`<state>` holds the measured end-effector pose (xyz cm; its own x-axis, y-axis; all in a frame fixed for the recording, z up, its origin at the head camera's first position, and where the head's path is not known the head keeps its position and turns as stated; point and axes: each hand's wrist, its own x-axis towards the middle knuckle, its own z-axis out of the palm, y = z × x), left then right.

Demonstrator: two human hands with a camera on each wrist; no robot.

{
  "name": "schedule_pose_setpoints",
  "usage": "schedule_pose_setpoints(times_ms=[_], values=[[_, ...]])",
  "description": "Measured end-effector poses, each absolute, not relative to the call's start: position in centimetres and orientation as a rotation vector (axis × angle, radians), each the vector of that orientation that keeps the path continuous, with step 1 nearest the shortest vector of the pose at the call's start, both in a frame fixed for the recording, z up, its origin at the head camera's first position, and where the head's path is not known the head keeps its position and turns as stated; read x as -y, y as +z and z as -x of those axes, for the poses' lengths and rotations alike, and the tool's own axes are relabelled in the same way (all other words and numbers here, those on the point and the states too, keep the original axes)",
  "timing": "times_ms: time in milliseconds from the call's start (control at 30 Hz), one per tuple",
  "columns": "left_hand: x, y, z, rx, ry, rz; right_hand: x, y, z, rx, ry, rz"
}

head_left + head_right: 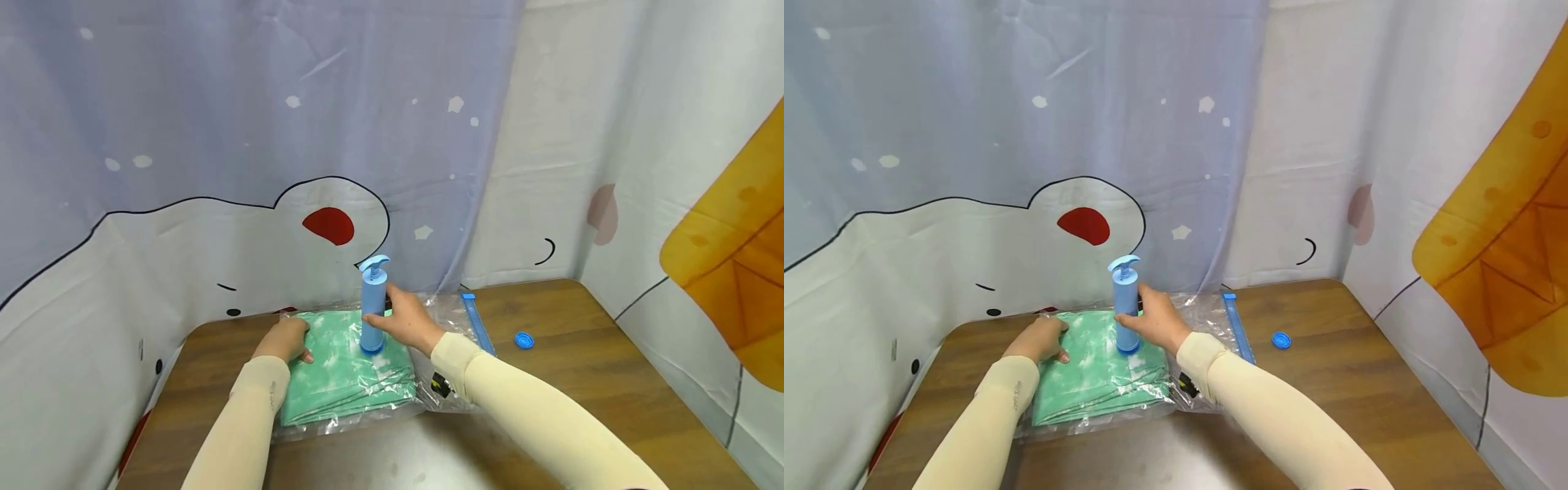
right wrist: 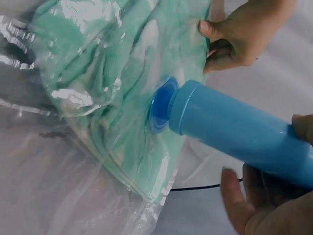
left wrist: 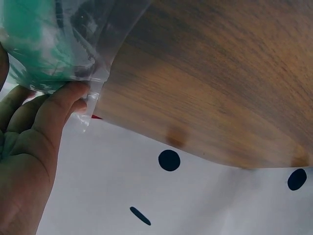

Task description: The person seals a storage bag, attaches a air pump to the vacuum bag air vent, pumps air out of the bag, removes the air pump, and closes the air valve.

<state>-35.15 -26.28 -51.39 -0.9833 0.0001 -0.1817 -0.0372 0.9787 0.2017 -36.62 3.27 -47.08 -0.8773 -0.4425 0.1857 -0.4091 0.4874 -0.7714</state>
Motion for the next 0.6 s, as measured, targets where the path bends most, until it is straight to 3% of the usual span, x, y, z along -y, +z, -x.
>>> schedule_pose_setpoints(times_ms=[600], values=[[26.14,-51.06,35.09,-2.947,0.303,0.012,-2.51,-47.4,36.46,-2.683,-1.355,0.799]])
